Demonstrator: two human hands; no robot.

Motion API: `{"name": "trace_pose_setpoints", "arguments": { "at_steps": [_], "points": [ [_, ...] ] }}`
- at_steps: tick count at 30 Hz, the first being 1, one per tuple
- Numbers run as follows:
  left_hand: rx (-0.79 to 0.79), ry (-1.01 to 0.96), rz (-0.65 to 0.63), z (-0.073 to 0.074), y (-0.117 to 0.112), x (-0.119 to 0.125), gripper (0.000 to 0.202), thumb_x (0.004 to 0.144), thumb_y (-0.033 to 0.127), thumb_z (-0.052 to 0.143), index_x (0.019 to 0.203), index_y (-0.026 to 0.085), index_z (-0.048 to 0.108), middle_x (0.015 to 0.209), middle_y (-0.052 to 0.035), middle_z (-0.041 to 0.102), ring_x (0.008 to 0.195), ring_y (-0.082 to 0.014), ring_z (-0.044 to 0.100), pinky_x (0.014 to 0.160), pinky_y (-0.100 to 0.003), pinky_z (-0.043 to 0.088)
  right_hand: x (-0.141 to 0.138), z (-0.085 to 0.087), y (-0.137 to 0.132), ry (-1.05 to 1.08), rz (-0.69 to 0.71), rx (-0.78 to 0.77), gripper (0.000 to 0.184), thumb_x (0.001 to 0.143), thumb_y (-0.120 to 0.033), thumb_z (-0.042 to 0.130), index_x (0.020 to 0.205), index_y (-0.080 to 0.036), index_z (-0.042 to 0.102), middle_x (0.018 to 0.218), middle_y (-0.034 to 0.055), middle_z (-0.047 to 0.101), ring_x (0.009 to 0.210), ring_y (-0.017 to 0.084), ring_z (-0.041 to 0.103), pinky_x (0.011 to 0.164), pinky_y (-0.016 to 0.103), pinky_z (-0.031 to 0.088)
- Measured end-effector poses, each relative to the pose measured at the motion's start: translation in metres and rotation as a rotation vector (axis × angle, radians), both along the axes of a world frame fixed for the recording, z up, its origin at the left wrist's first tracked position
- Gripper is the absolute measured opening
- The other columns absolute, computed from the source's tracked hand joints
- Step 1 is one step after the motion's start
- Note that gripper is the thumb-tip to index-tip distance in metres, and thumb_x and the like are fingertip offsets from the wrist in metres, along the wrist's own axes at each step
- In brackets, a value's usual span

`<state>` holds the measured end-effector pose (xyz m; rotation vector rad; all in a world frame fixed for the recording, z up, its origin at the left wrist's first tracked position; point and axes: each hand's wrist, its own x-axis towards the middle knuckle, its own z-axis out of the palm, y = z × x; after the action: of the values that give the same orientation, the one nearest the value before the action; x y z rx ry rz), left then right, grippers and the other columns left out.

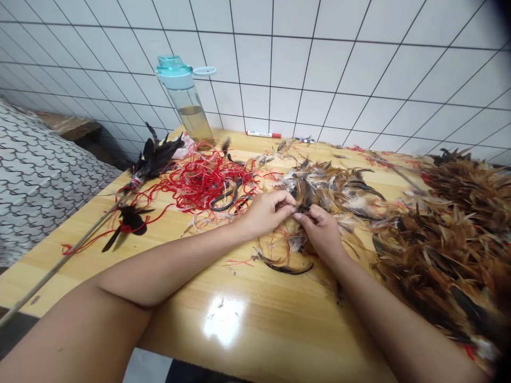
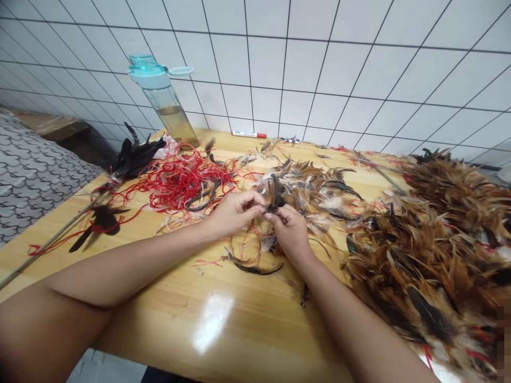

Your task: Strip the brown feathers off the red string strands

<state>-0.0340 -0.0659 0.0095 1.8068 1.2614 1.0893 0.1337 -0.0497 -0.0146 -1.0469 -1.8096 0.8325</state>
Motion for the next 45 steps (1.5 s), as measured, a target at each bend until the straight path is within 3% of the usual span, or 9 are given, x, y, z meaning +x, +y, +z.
{"name": "trace_pose_setpoints", "arguments": {
  "at_steps": [4, 7, 12, 22, 27, 30, 34, 39, 45],
  "points": [
    [-0.005, -0.027, -0.008, -0.001, 0.000, 0.001, 0.007, 0.079, 0.020, 0.057, 0.081, 0.014, 0.060, 0.071, 0.0009, 0.059, 0.066, -0.0091, 0.051, 0.062, -0.020, 0.038, 0.001, -0.001, 0.001, -0.035, 0.006, 0.023, 0.030, 0.078, -0.029, 0.059, 0.054, -0.020, 0.045, 0.056, -0.0033, 0.040, 0.055, 0.012, 0.040, 0.054, 0.025, 0.032],
    [-0.099, -0.167, -0.037, -0.002, 0.001, 0.001, 0.012, 0.076, 0.021, 0.060, 0.085, 0.015, 0.057, 0.069, 0.0028, 0.055, 0.064, -0.0084, 0.050, 0.060, -0.020, 0.039, 0.002, -0.005, 0.002, -0.068, 0.021, 0.064, 0.029, 0.081, -0.027, 0.056, 0.055, -0.021, 0.044, 0.058, -0.0022, 0.043, 0.057, 0.013, 0.042, 0.055, 0.026, 0.033],
    [-0.226, -0.243, -0.137, -0.004, 0.004, 0.000, 0.012, 0.074, 0.022, 0.064, 0.075, 0.014, 0.055, 0.065, 0.0021, 0.057, 0.062, -0.0089, 0.053, 0.059, -0.020, 0.040, 0.002, -0.009, 0.001, -0.127, 0.038, 0.166, 0.028, 0.082, -0.022, 0.053, 0.057, -0.022, 0.039, 0.060, -0.0013, 0.043, 0.059, 0.014, 0.044, 0.056, 0.027, 0.033],
    [0.052, -0.006, -0.078, -0.004, -0.001, 0.002, 0.007, 0.075, 0.012, 0.057, 0.076, 0.014, 0.063, 0.074, -0.0015, 0.063, 0.072, -0.0125, 0.057, 0.067, -0.022, 0.044, -0.002, -0.006, -0.006, -0.143, 0.028, 0.217, 0.025, 0.083, -0.016, 0.050, 0.058, -0.020, 0.047, 0.062, 0.0005, 0.047, 0.062, 0.015, 0.049, 0.058, 0.027, 0.036],
    [-0.198, -0.212, -0.059, -0.004, 0.005, -0.001, 0.015, 0.075, 0.025, 0.063, 0.081, 0.011, 0.062, 0.069, -0.0002, 0.060, 0.064, -0.0111, 0.053, 0.061, -0.022, 0.042, -0.002, 0.000, -0.009, -0.071, 0.014, 0.072, 0.016, 0.080, -0.025, 0.058, 0.065, -0.020, 0.060, 0.062, -0.0013, 0.048, 0.059, 0.013, 0.047, 0.057, 0.026, 0.036],
    [-0.308, -0.363, -0.084, 0.000, 0.008, -0.005, 0.024, 0.071, 0.030, 0.069, 0.084, 0.011, 0.063, 0.074, -0.0018, 0.064, 0.068, -0.0124, 0.056, 0.066, -0.025, 0.044, 0.000, 0.003, -0.006, 0.026, 0.052, -0.094, 0.013, 0.078, -0.031, 0.060, 0.076, -0.020, 0.067, 0.069, 0.0001, 0.057, 0.064, 0.014, 0.052, 0.063, 0.027, 0.041],
    [-0.289, -0.340, -0.160, 0.006, 0.008, -0.008, 0.022, 0.070, 0.028, 0.070, 0.084, 0.011, 0.065, 0.079, -0.0033, 0.066, 0.076, -0.0149, 0.059, 0.076, -0.028, 0.047, 0.002, 0.005, -0.004, 0.091, 0.100, -0.233, 0.017, 0.076, -0.036, 0.063, 0.075, -0.020, 0.067, 0.071, 0.0001, 0.058, 0.068, 0.014, 0.052, 0.063, 0.027, 0.041],
    [-0.253, -0.240, -0.188, 0.008, 0.008, -0.007, 0.014, 0.070, 0.023, 0.069, 0.079, 0.012, 0.066, 0.072, -0.0014, 0.064, 0.076, -0.0161, 0.059, 0.073, -0.027, 0.047, 0.002, 0.007, -0.003, 0.094, 0.190, -0.294, 0.023, 0.076, -0.037, 0.062, 0.062, -0.020, 0.057, 0.064, -0.0017, 0.049, 0.065, 0.013, 0.046, 0.060, 0.025, 0.038],
    [-0.270, -0.285, -0.265, 0.007, 0.008, -0.006, 0.016, 0.072, 0.019, 0.066, 0.086, 0.012, 0.064, 0.075, -0.0008, 0.063, 0.074, -0.0133, 0.058, 0.073, -0.025, 0.046, 0.003, 0.003, -0.002, 0.115, 0.223, -0.318, 0.022, 0.077, -0.037, 0.060, 0.066, -0.020, 0.052, 0.066, -0.0027, 0.046, 0.064, 0.012, 0.042, 0.059, 0.024, 0.036]
  ]
}}
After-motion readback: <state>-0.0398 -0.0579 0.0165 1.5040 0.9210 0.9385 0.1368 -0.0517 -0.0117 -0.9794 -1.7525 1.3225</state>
